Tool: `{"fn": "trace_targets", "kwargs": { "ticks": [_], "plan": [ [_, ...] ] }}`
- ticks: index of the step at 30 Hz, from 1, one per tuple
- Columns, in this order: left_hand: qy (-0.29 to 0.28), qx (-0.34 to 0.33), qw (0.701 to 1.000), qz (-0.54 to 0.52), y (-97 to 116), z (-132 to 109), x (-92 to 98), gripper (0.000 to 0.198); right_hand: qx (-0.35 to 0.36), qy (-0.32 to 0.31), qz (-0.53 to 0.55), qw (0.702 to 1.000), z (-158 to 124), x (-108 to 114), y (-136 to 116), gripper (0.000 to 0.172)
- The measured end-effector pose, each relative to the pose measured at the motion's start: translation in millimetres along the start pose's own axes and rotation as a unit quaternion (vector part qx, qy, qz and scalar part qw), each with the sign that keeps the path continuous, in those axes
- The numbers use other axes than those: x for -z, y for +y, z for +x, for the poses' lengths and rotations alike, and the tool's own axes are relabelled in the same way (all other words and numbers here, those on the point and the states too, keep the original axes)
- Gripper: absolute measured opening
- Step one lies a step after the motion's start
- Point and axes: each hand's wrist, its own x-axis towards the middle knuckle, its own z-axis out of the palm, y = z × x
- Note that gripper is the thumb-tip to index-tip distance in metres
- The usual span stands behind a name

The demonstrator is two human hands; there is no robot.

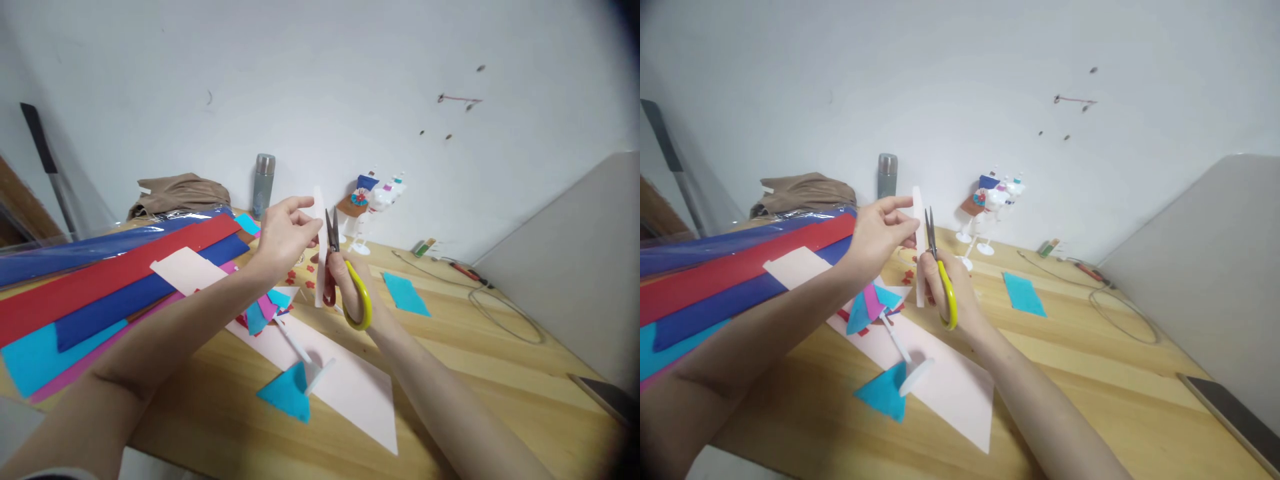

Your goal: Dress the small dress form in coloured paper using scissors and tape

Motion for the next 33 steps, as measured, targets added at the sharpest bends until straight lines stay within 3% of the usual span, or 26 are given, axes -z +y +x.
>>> {"fn": "trace_targets", "kwargs": {
  "ticks": [9,23,29,33],
  "plan": [
    [-0.005,0.000,0.999,0.031,-6.1,-4.9,-3.7,0.041,-0.028,0.012,-0.021,0.999,2.4,-1.5,9.0,0.059],
    [-0.002,0.017,1.000,0.014,-4.6,-4.0,-5.0,0.042,-0.088,0.023,0.011,0.996,2.4,-8.3,1.0,0.038],
    [-0.006,0.010,1.000,0.003,-2.8,-1.0,-2.0,0.039,-0.059,0.020,0.020,0.998,3.7,-5.0,1.6,0.046],
    [-0.014,0.013,1.000,-0.024,0.9,1.8,2.9,0.030,-0.050,0.031,0.021,0.998,7.8,9.0,1.1,0.045]
  ]
}}
